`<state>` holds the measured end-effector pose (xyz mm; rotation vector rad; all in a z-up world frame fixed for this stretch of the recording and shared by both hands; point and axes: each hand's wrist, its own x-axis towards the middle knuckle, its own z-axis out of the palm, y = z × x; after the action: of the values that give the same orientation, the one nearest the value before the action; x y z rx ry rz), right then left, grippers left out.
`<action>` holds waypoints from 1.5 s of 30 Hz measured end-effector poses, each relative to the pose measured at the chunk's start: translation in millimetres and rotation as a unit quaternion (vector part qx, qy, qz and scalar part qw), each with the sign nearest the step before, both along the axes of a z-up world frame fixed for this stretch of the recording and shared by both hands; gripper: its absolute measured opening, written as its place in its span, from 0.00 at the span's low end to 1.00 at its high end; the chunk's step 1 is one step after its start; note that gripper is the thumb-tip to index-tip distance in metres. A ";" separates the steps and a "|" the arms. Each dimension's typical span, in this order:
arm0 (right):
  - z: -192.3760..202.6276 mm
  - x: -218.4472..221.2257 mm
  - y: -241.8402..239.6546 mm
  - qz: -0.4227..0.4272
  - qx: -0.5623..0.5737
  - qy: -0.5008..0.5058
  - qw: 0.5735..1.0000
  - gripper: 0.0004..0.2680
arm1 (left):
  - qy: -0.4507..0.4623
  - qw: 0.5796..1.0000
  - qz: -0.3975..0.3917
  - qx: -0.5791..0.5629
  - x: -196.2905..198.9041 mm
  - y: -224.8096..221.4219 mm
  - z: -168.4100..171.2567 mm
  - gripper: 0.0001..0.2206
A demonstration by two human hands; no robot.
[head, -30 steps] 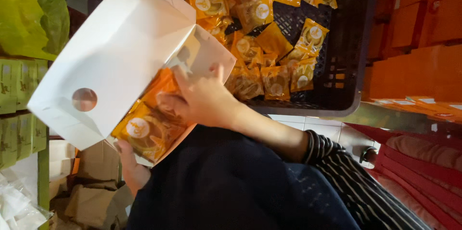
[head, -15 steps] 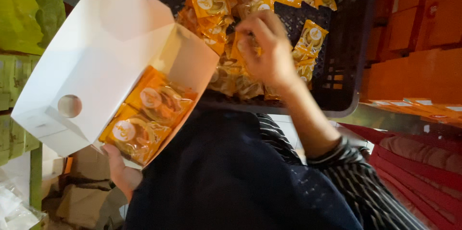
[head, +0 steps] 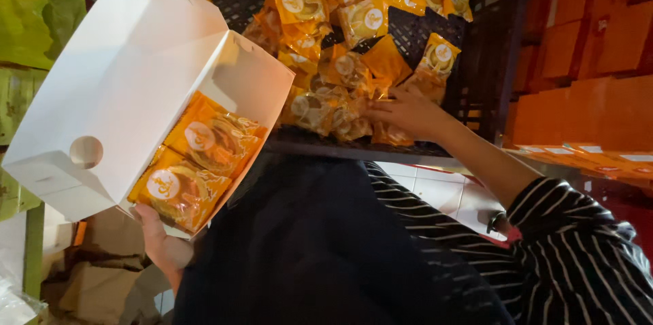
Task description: The person picks up several individually wrapped snack packages from a plastic crate and places them inside an open cardboard box, then repeats the process with additional boxes.
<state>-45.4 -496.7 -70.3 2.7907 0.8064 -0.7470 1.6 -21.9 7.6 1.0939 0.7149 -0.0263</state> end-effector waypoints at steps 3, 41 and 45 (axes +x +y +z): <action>-11.3 -2.6 -12.0 -0.004 0.005 -0.013 1.000 0.26 | -0.011 1.000 0.002 -0.018 -1.3 3.1 -3.9 0.31; -22.4 -47.9 -75.3 -0.238 -0.097 0.078 0.963 0.26 | -0.039 0.998 -0.023 -0.031 2.8 5.6 5.8 0.34; -26.1 -52.8 -88.8 -0.203 -0.178 0.044 0.962 0.27 | -0.014 0.999 0.032 -0.030 0.8 9.5 -3.5 0.31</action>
<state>-98.2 -585.6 -96.4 2.6212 0.0811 -0.9702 2.4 -12.5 4.1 1.0126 0.7194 0.0225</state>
